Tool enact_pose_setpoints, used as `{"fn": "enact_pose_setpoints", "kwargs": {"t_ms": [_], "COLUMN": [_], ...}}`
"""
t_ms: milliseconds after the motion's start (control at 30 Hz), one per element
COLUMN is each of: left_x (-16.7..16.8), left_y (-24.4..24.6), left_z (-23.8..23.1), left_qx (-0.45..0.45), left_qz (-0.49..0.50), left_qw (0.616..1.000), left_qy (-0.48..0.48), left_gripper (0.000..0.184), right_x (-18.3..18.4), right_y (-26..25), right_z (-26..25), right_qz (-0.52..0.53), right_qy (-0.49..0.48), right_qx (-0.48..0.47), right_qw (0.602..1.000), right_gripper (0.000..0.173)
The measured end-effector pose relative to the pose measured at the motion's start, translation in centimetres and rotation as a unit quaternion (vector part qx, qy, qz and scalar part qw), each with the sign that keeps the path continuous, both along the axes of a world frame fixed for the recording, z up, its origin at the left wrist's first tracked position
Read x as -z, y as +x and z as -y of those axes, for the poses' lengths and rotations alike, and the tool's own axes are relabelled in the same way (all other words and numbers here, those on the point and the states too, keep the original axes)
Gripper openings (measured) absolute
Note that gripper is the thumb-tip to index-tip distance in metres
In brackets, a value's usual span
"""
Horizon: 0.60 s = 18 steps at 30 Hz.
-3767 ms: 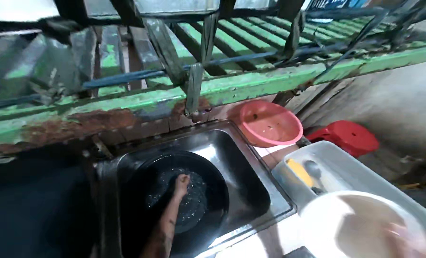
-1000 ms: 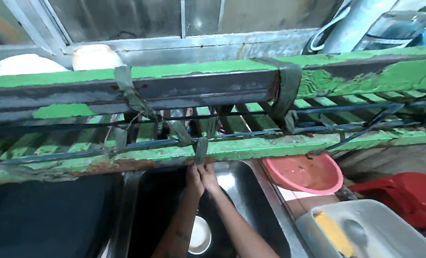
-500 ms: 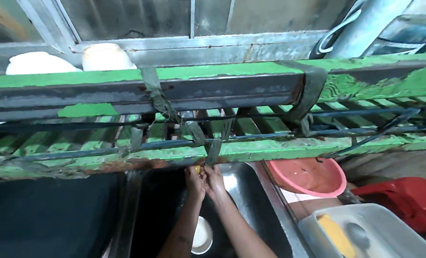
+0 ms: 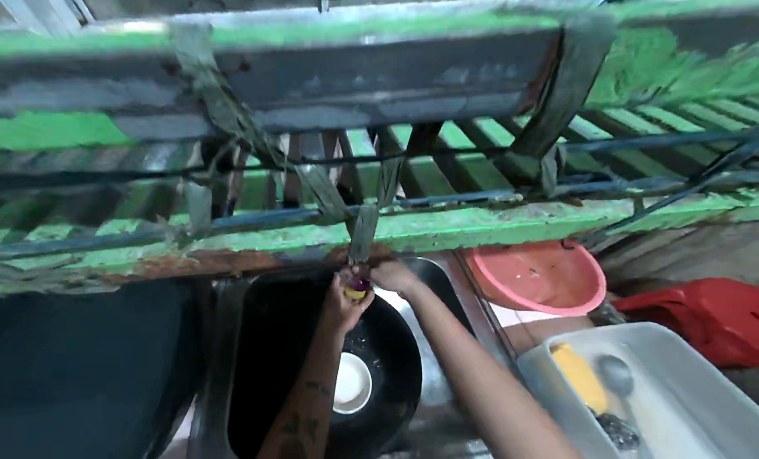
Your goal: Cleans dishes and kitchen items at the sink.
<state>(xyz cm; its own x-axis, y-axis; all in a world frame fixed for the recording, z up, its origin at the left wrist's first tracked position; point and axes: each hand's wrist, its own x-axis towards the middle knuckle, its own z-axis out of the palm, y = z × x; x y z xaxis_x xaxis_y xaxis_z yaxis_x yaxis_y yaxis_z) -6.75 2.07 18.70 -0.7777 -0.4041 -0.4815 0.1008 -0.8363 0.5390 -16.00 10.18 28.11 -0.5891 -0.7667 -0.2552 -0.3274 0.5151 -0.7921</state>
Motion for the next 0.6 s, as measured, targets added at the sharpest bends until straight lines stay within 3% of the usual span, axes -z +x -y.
{"fn": "enact_pose_setpoints", "kwargs": {"t_ms": [133,267,367,467,600], "left_x": [-1.0,-2.9,-5.8,-7.6,-9.7], "left_y": [-1.7,-3.9,-4.5,-4.0,-1.3], "left_z": [-0.5,0.4,1.6,3.4,4.3], "left_qx": [0.057,0.181,0.192,0.215,0.329], "left_qz": [-0.066,0.046,0.111,0.096,0.121], "left_qw": [0.996,0.976,0.962,0.949,0.863], "left_qy": [0.032,-0.114,-0.157,-0.211,-0.363], "left_gripper": [0.025,0.022,0.016,0.015,0.029], "right_x": [-1.5,0.9,5.3,8.5,9.6], "right_y": [2.0,7.2,16.1,24.2,28.8], "right_z": [-3.2,-8.8,-12.4,-13.9,-14.0], "right_qz": [-0.063,-0.154,-0.109,-0.036,-0.035], "right_qy": [-0.046,-0.121,-0.038,0.118,0.197], "right_qx": [0.034,-0.041,-0.199,-0.347,-0.344], "right_qw": [0.996,0.980,0.973,0.930,0.918], "right_gripper": [0.031,0.024,0.015,0.040,0.054]}}
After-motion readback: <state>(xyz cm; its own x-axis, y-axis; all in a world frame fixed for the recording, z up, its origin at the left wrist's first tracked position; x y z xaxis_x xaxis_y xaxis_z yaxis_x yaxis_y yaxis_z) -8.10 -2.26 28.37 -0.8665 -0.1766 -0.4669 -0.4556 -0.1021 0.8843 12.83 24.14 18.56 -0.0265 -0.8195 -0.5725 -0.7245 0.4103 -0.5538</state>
